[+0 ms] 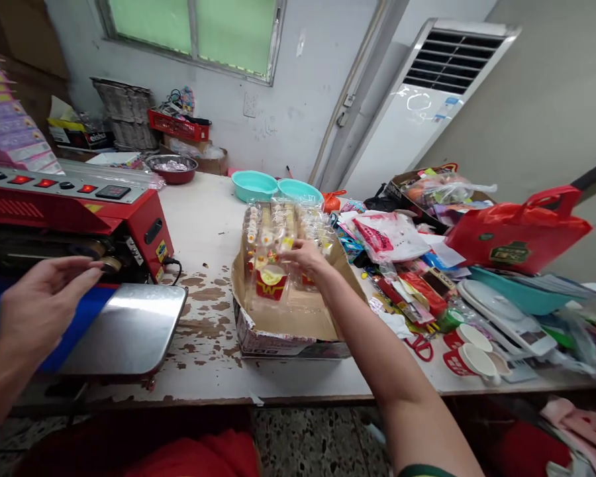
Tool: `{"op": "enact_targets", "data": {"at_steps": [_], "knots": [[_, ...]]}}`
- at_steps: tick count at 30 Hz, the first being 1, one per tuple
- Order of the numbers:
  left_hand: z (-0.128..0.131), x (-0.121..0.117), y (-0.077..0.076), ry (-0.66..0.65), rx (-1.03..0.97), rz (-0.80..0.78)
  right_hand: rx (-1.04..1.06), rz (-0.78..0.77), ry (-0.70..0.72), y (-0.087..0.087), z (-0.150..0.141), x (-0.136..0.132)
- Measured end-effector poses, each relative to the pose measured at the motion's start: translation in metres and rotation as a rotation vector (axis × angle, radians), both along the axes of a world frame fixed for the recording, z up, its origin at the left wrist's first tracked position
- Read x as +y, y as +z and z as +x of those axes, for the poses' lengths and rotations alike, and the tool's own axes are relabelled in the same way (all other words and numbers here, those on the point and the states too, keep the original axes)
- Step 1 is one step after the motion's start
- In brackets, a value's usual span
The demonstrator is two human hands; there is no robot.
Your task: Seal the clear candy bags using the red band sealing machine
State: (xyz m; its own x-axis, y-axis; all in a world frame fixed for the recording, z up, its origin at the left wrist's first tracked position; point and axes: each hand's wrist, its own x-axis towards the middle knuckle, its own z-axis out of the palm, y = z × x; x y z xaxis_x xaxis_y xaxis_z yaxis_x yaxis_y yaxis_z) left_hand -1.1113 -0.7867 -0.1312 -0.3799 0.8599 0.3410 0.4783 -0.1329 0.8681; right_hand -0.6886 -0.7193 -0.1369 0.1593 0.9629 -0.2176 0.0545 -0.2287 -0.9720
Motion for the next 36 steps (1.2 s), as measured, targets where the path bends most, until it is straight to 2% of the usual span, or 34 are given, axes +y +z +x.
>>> {"op": "enact_targets", "data": {"at_steps": [2, 4, 6, 9, 12, 14, 16, 20, 23, 28, 31, 36], "knots": [[0.03, 0.008, 0.012, -0.171, -0.07, 0.034, 0.038, 0.146, -0.037, 0.035, 0.007, -0.003], [0.062, 0.016, 0.024, -0.344, -0.149, 0.01, 0.091, 0.249, -0.027, 0.064, 0.001, -0.011], [0.094, 0.022, 0.035, -0.512, -0.274, -0.064, 0.128, 0.287, 0.035, 0.082, -0.018, -0.021], [0.125, 0.027, 0.041, -0.754, -0.555, -0.2, 0.189, 0.27, 0.203, 0.083, -0.062, -0.035], [0.127, 0.022, 0.038, -0.851, -0.758, -0.319, 0.22, 0.269, 0.279, 0.071, -0.098, -0.043], [0.114, 0.012, 0.033, -0.813, -0.775, -0.381, 0.191, 0.336, 0.241, 0.068, -0.109, -0.045], [0.097, -0.002, 0.028, -0.76, -0.749, -0.415, 0.149, 0.382, 0.277, 0.07, -0.113, -0.043], [0.068, -0.028, 0.019, -0.768, -0.762, -0.437, 0.089, 0.283, 0.554, 0.071, -0.124, -0.034], [0.055, -0.035, 0.017, -0.717, -0.792, -0.451, 0.105, 0.234, 0.56, 0.062, -0.144, -0.028], [0.043, -0.011, 0.028, -0.537, -0.892, -0.329, 0.091, 0.21, 0.532, 0.049, -0.181, -0.027], [0.036, 0.007, 0.032, -0.383, -0.891, -0.327, 0.13, 0.212, 0.51, 0.045, -0.198, -0.026], [0.022, 0.019, 0.016, -0.171, -0.807, -0.252, 0.218, 0.223, 0.387, 0.024, -0.213, -0.017]]}}
